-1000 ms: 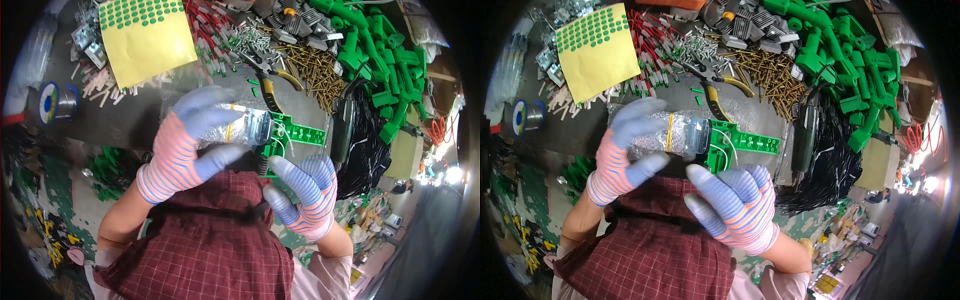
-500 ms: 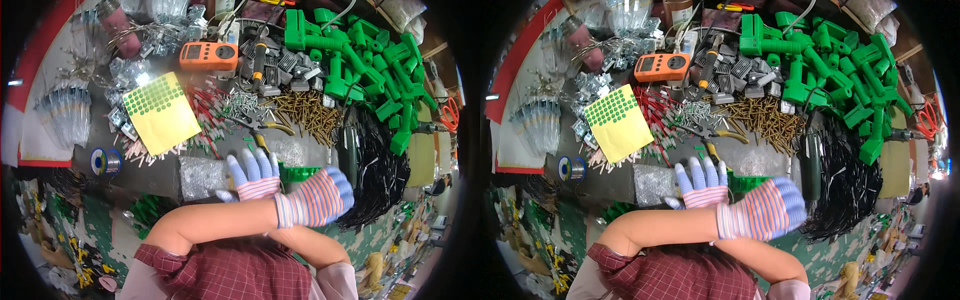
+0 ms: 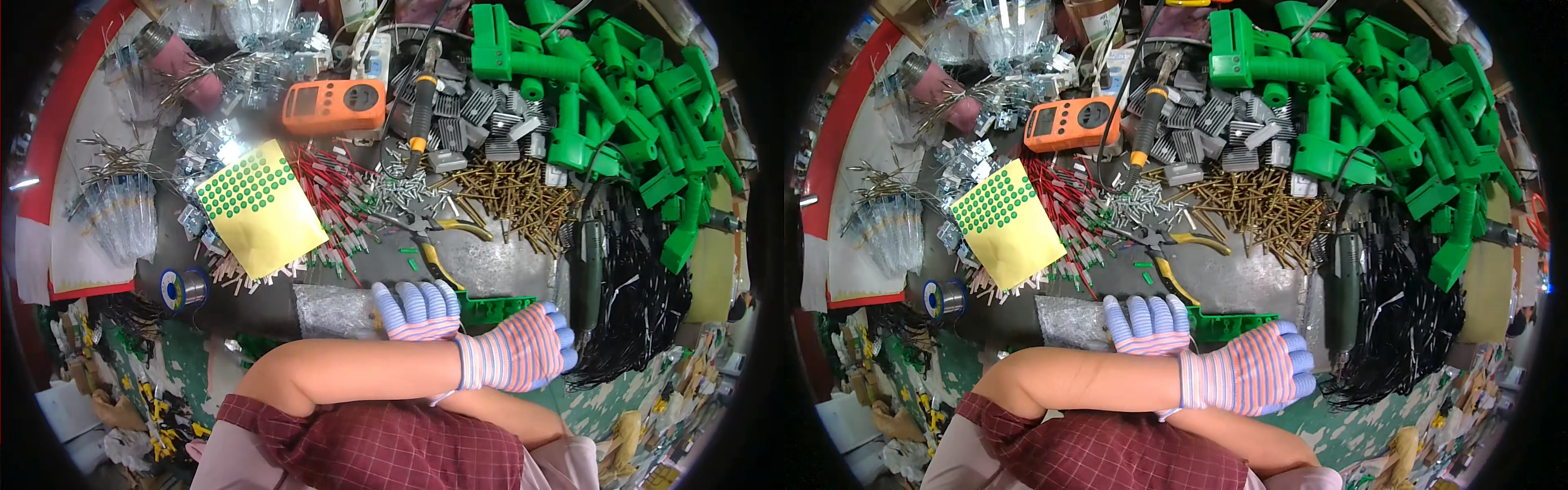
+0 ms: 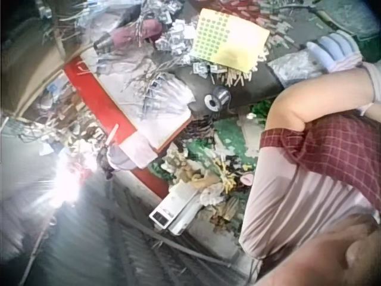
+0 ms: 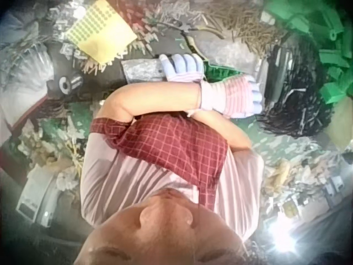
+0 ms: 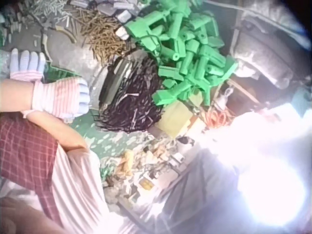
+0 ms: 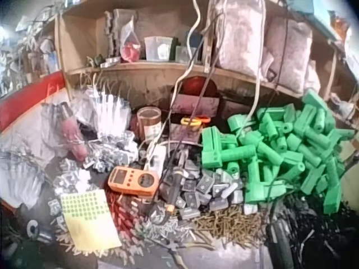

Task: Assembling plastic device components using an electric screwdriver, soldering iron, and various small parts.

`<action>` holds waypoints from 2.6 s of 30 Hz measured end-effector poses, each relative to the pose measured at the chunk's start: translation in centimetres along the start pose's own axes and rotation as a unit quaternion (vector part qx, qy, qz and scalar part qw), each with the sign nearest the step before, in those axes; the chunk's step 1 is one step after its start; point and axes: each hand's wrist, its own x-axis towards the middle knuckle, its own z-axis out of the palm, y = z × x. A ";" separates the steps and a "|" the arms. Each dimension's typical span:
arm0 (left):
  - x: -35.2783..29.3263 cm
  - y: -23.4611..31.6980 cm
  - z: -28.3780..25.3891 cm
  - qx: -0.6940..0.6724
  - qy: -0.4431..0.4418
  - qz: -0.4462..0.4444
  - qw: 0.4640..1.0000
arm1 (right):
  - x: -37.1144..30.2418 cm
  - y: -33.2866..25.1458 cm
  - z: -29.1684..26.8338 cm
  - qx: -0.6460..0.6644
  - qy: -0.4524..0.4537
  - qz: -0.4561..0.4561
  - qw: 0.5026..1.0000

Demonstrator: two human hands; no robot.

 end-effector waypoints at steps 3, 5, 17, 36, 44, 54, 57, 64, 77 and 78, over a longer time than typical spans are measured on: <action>0.6 -0.7 0.6 -0.008 -0.028 -0.012 1.000 | 0.2 0.1 -0.2 0.003 0.006 0.005 1.000; 0.4 -0.8 0.9 -0.006 -0.023 0.008 1.000 | 0.3 -0.2 -0.1 0.006 0.003 0.021 1.000; -11.3 -10.5 -17.5 0.313 0.137 -0.263 0.902 | -3.4 1.3 -8.8 0.264 0.093 -0.007 0.960; -11.3 -1.9 -13.1 0.000 0.210 -0.338 0.918 | -1.5 2.4 -7.6 0.462 0.144 0.187 0.855; -8.9 1.6 -9.9 -0.400 0.203 -0.470 0.760 | -1.0 3.3 -7.5 0.695 0.140 0.272 0.651; -11.6 1.5 -11.2 0.111 0.083 -0.302 0.943 | -1.4 4.7 -7.3 0.836 0.188 0.243 0.455; -15.3 0.2 -14.4 0.272 0.139 -0.355 0.883 | -3.0 5.6 -8.6 0.693 0.223 0.306 0.614; -21.9 -0.1 -19.1 0.456 0.137 -0.424 0.770 | -5.0 6.0 -7.9 0.654 0.209 0.329 0.648; -21.7 -8.9 -20.1 0.492 0.024 -0.344 0.799 | -4.4 4.2 -7.5 0.606 0.219 0.308 0.700; -22.1 -8.6 -20.4 0.492 0.020 -0.345 0.799 | -4.9 4.7 -7.5 0.608 0.218 0.310 0.697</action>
